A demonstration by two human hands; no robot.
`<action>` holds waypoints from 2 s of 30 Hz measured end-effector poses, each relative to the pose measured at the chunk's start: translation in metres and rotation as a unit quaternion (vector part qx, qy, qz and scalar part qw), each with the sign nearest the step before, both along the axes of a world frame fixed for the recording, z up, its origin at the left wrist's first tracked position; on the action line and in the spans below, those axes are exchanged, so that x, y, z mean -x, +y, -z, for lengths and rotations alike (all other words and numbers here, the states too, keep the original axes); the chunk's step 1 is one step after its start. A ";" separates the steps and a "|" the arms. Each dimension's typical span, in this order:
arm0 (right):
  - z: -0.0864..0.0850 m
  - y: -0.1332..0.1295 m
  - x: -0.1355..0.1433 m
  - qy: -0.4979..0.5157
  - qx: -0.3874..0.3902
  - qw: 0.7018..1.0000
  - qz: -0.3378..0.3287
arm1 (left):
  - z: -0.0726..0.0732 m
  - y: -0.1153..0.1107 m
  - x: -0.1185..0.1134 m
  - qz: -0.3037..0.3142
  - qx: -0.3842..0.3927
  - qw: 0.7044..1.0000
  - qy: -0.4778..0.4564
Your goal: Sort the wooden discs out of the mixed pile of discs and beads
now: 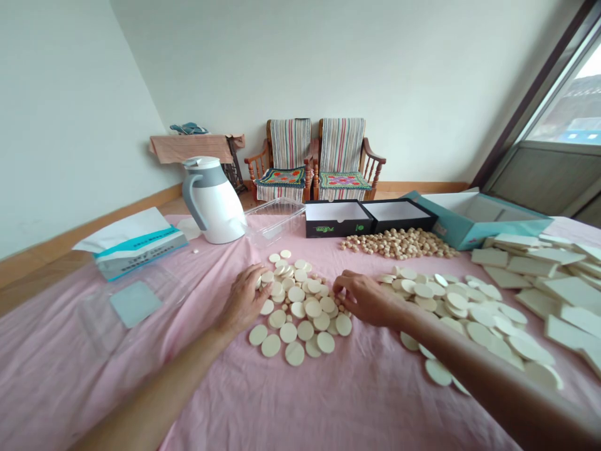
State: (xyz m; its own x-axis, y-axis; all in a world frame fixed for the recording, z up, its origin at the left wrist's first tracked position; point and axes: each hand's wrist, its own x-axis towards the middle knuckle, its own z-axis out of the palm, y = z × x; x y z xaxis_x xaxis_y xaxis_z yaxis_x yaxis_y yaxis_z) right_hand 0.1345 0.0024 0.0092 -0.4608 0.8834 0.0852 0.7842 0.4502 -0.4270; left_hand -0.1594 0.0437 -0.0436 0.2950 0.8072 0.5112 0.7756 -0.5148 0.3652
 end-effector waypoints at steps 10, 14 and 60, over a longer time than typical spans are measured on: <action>-0.001 0.075 -0.055 -0.102 -0.090 0.976 0.171 | -0.002 0.000 -0.001 -0.004 0.011 1.000 0.003; -0.009 0.095 -0.068 -0.096 -0.116 0.964 0.218 | -0.002 -0.001 -0.001 -0.008 0.015 1.000 0.000; 0.017 0.063 0.036 -0.018 -0.046 0.999 -0.018 | -0.004 -0.003 -0.001 -0.004 0.016 1.000 -0.003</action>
State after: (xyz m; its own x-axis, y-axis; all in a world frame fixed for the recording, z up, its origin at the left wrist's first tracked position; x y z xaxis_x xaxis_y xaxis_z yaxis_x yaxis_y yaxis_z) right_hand 0.0988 0.0651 -0.0073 -0.4961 0.8556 0.1476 0.7813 0.5141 -0.3540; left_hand -0.1580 0.0410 -0.0392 0.2853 0.8254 0.4871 0.7774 -0.4965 0.3861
